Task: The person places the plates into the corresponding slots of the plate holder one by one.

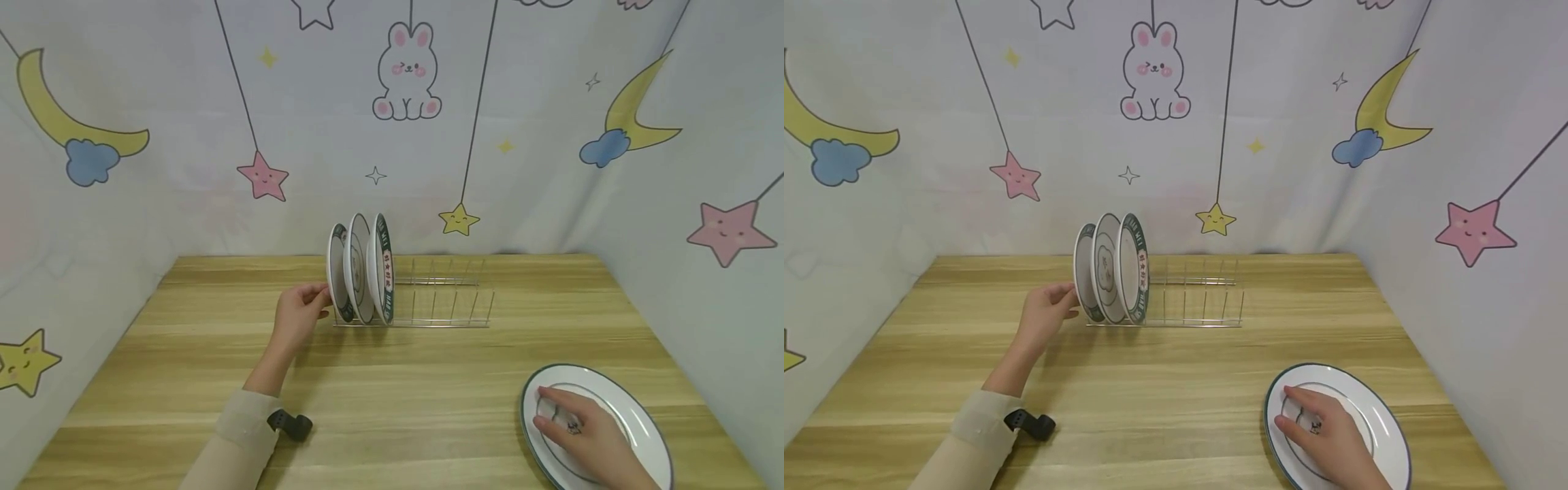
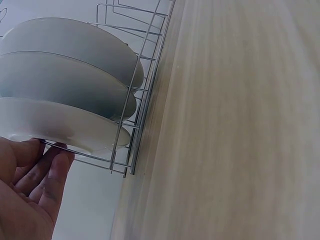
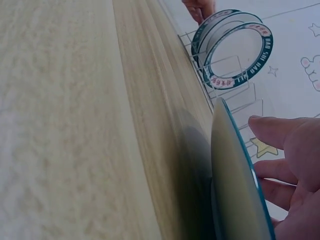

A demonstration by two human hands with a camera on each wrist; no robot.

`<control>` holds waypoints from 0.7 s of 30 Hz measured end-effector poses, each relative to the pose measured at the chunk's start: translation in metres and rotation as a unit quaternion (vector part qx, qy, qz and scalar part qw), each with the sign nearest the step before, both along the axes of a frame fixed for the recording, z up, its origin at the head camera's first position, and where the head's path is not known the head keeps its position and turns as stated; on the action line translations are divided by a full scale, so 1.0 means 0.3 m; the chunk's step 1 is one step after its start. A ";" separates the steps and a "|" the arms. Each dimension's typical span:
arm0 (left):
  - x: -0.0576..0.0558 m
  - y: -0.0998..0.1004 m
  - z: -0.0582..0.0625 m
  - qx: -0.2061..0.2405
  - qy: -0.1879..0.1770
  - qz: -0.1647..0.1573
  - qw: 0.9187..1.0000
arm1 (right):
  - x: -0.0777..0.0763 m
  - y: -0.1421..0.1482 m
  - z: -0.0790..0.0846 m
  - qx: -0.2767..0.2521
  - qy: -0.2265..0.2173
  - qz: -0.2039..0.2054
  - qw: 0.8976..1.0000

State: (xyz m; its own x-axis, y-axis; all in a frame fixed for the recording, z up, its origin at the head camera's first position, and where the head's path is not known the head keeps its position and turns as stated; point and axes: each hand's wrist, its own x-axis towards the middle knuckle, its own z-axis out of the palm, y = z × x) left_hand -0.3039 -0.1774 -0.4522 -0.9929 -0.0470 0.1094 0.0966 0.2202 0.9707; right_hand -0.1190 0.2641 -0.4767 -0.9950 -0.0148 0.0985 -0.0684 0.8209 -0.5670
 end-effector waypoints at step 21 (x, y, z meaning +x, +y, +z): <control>-0.003 -0.003 -0.007 -0.001 -0.002 -0.003 1.000 | -0.005 -0.043 -0.030 0.004 0.025 0.058 0.998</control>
State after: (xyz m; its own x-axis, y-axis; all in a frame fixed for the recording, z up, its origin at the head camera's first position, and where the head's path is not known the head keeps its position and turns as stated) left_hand -0.3046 -0.1782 -0.4543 -0.9935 -0.0408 0.1059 0.0944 0.2213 0.9706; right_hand -0.1205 0.2513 -0.4856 -0.9803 -0.1314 0.1476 -0.1919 0.8105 -0.5535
